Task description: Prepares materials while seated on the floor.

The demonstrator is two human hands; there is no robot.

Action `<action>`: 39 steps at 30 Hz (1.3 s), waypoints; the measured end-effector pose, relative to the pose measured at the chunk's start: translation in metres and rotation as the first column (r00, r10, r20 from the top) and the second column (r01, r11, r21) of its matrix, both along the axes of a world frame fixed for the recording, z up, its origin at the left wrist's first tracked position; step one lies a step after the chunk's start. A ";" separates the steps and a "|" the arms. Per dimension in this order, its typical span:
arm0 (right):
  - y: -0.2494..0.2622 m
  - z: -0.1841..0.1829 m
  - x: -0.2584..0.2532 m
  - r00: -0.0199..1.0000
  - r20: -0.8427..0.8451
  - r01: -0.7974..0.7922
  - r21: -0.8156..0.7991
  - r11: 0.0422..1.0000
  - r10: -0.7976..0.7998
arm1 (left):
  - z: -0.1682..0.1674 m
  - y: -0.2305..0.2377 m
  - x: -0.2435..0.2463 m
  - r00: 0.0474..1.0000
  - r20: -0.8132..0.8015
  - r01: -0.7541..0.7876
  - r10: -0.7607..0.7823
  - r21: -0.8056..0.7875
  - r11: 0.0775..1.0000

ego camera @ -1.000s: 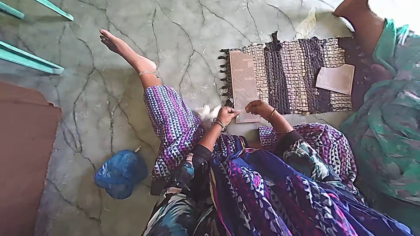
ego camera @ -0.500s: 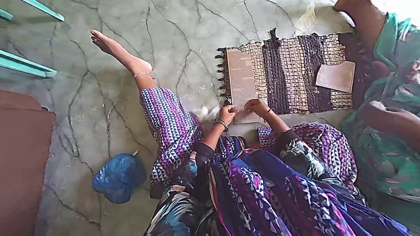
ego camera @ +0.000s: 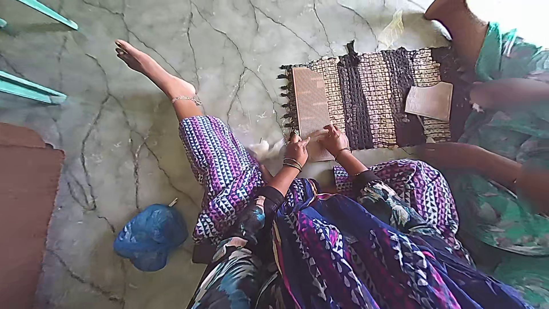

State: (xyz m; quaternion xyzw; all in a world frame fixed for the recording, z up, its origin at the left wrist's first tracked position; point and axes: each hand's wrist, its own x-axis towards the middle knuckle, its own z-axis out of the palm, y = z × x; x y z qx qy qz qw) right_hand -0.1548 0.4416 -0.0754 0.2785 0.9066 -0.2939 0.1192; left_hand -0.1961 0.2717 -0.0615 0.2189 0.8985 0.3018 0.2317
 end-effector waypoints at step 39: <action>-0.065 0.030 0.056 0.801 0.366 -0.520 0.033 0.854 0.474 | 0.004 -0.028 -0.023 0.943 0.296 0.211 -0.149 -0.187 0.960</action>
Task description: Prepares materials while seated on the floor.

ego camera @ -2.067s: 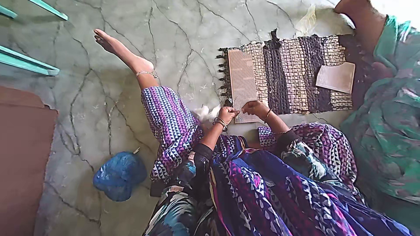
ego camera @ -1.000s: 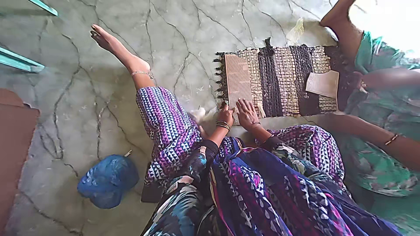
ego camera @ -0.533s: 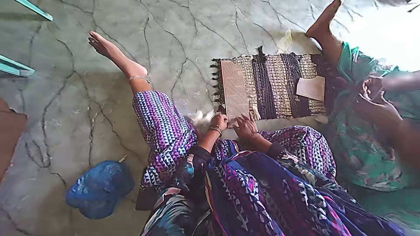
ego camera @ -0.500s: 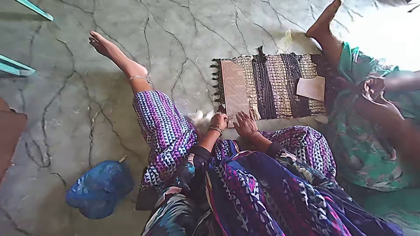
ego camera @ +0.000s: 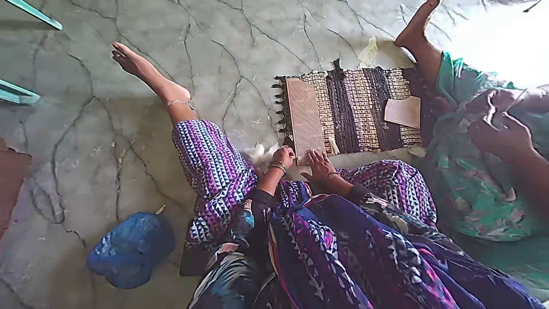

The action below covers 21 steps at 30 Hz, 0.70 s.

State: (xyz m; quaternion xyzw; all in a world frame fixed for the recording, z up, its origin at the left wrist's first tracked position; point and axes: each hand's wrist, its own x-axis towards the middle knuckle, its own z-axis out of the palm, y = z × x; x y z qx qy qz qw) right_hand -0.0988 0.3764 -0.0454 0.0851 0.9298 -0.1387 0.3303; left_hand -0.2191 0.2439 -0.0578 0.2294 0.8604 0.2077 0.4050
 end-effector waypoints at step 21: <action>-0.003 -0.017 0.002 0.980 -0.199 0.024 0.001 1.000 -0.024 | -0.026 -0.002 0.007 0.985 -0.169 0.052 -0.047 0.025 0.998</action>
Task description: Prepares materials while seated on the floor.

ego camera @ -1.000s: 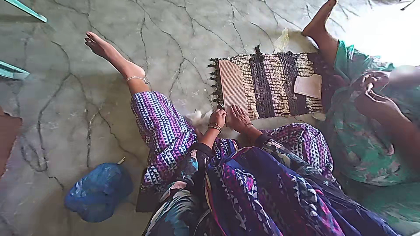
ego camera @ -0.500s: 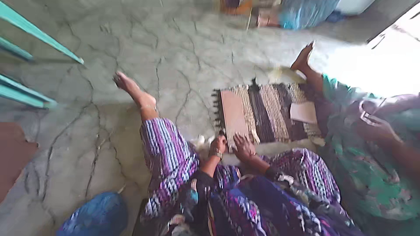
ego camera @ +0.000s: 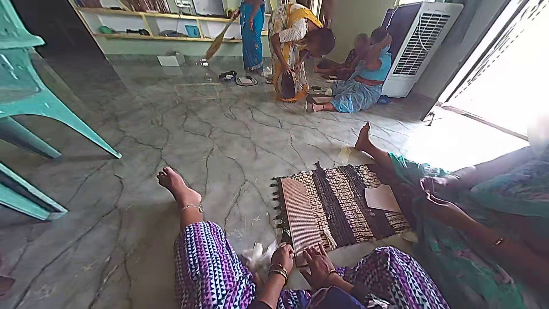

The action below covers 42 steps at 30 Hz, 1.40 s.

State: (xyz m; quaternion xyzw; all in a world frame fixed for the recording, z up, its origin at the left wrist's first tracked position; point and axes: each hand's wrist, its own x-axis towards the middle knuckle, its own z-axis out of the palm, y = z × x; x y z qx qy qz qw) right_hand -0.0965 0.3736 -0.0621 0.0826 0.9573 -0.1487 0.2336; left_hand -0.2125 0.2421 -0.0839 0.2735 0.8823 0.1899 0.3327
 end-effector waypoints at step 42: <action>0.011 -0.043 0.021 0.992 -0.124 0.014 -0.057 0.998 -0.021 | 0.020 -0.004 0.018 0.996 0.075 0.058 -0.054 -0.047 0.997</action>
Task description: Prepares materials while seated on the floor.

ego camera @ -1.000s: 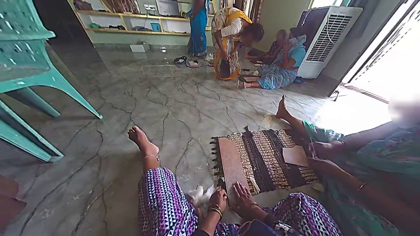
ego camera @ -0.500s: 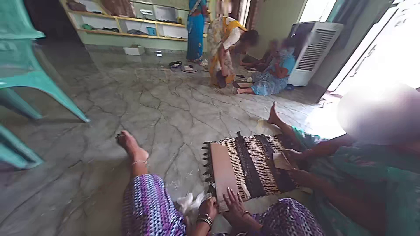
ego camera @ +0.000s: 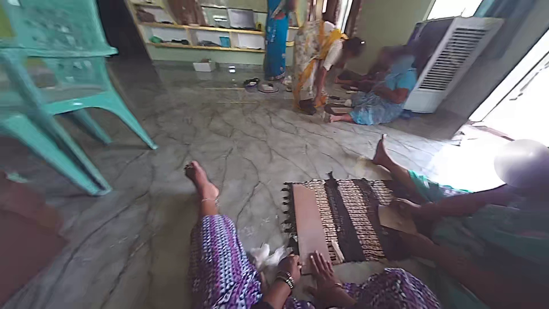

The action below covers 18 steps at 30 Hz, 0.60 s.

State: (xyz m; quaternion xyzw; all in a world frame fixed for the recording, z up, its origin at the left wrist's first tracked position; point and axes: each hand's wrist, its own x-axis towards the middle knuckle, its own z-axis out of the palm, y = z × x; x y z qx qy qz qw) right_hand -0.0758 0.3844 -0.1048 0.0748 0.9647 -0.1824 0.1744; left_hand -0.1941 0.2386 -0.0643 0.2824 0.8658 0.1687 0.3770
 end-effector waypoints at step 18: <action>0.003 0.002 -0.019 0.998 0.039 -0.052 0.036 0.998 0.051 | 0.030 0.002 0.002 0.998 0.014 -0.059 0.059 -0.039 0.997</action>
